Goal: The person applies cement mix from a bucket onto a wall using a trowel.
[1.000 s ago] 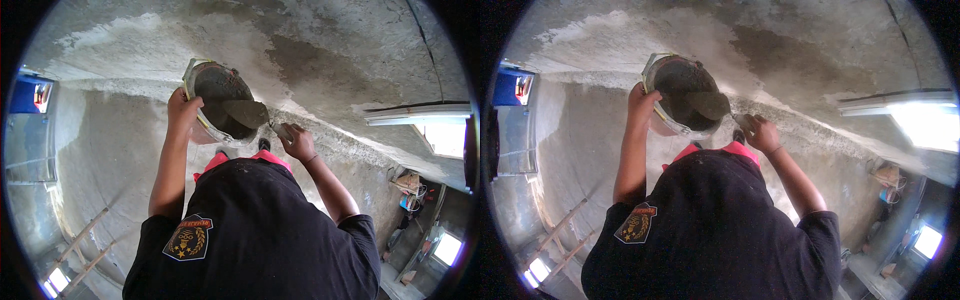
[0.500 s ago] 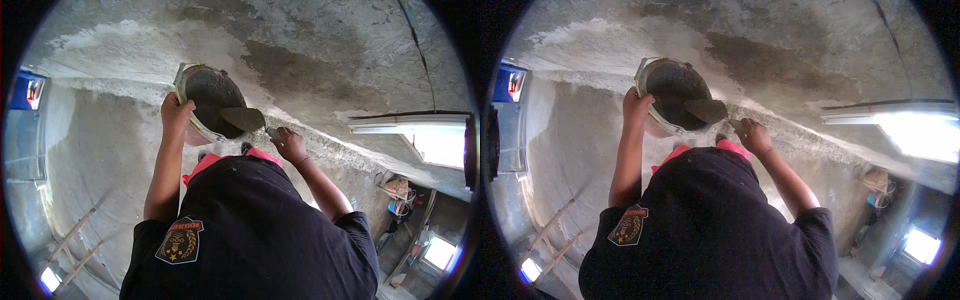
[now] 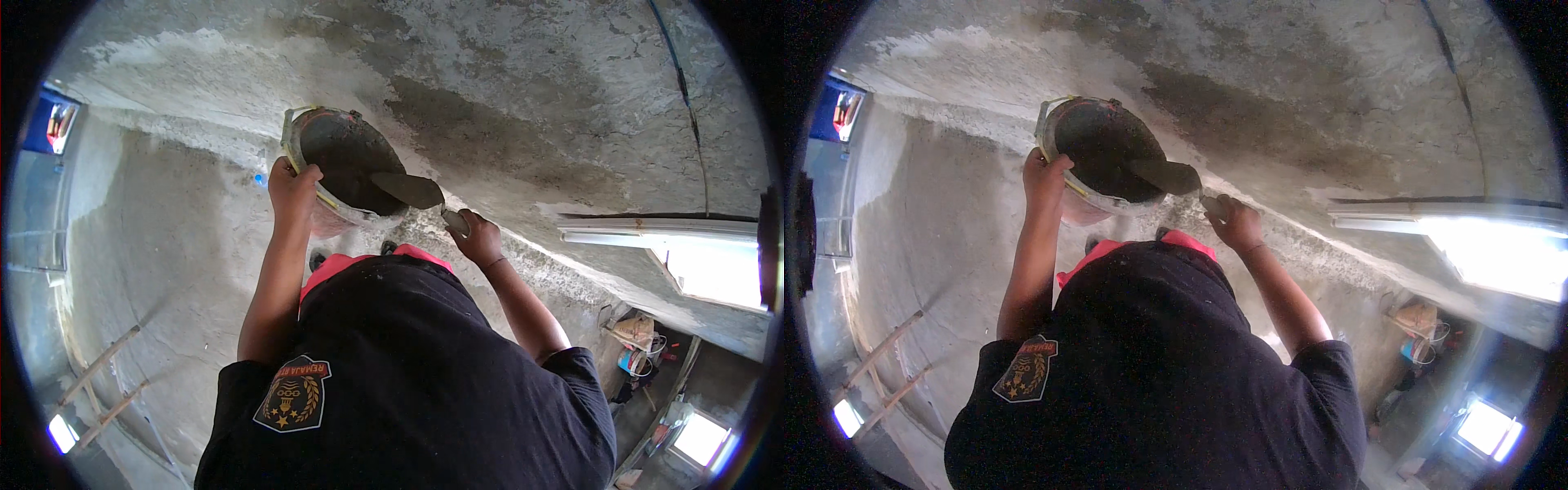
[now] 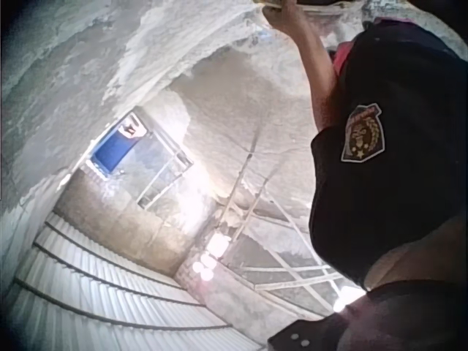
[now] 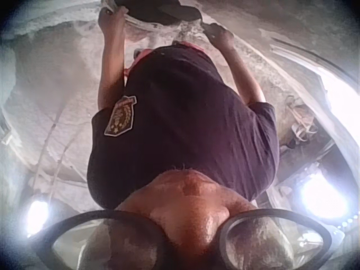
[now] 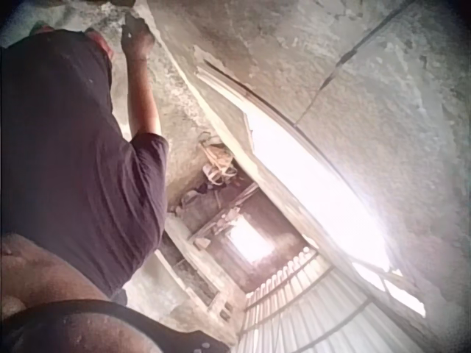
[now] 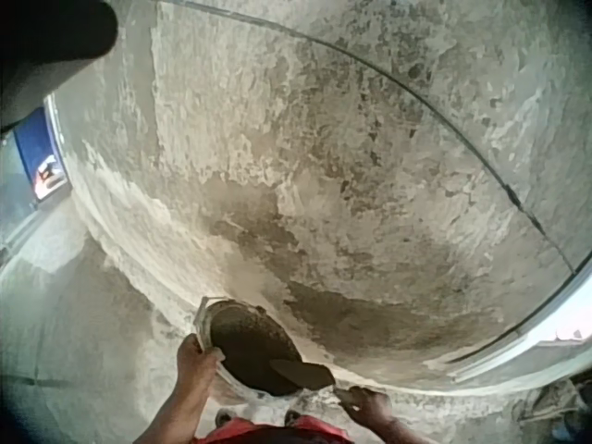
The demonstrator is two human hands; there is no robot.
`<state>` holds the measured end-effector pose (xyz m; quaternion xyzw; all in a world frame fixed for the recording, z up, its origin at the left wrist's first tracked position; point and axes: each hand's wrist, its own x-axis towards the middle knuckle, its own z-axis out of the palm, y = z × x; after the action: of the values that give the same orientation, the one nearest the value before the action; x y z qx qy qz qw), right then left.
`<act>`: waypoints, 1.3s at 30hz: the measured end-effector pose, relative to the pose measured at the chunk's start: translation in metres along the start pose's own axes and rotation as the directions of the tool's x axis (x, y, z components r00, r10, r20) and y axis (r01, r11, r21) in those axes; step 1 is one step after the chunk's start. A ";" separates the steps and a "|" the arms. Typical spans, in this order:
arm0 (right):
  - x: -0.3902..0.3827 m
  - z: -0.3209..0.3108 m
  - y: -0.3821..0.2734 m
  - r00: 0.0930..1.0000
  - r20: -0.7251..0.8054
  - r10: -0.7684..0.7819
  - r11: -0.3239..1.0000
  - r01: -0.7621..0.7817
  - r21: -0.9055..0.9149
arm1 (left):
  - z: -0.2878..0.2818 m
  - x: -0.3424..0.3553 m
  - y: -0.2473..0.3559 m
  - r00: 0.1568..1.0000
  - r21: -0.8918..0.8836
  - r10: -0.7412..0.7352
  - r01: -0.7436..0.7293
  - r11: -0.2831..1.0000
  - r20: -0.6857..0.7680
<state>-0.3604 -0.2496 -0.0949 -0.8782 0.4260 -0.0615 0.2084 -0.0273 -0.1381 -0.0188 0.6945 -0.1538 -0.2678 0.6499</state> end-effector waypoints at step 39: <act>0.086 -0.014 0.017 0.980 -0.023 0.199 0.964 -0.200 -0.173 | -0.043 0.005 -0.001 0.975 -0.081 -0.122 0.108 0.991 -0.185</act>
<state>-0.3225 -0.3299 -0.0954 -0.8455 0.5166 -0.0053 0.1348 0.0012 -0.1061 -0.0206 0.7012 -0.0414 -0.2430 0.6690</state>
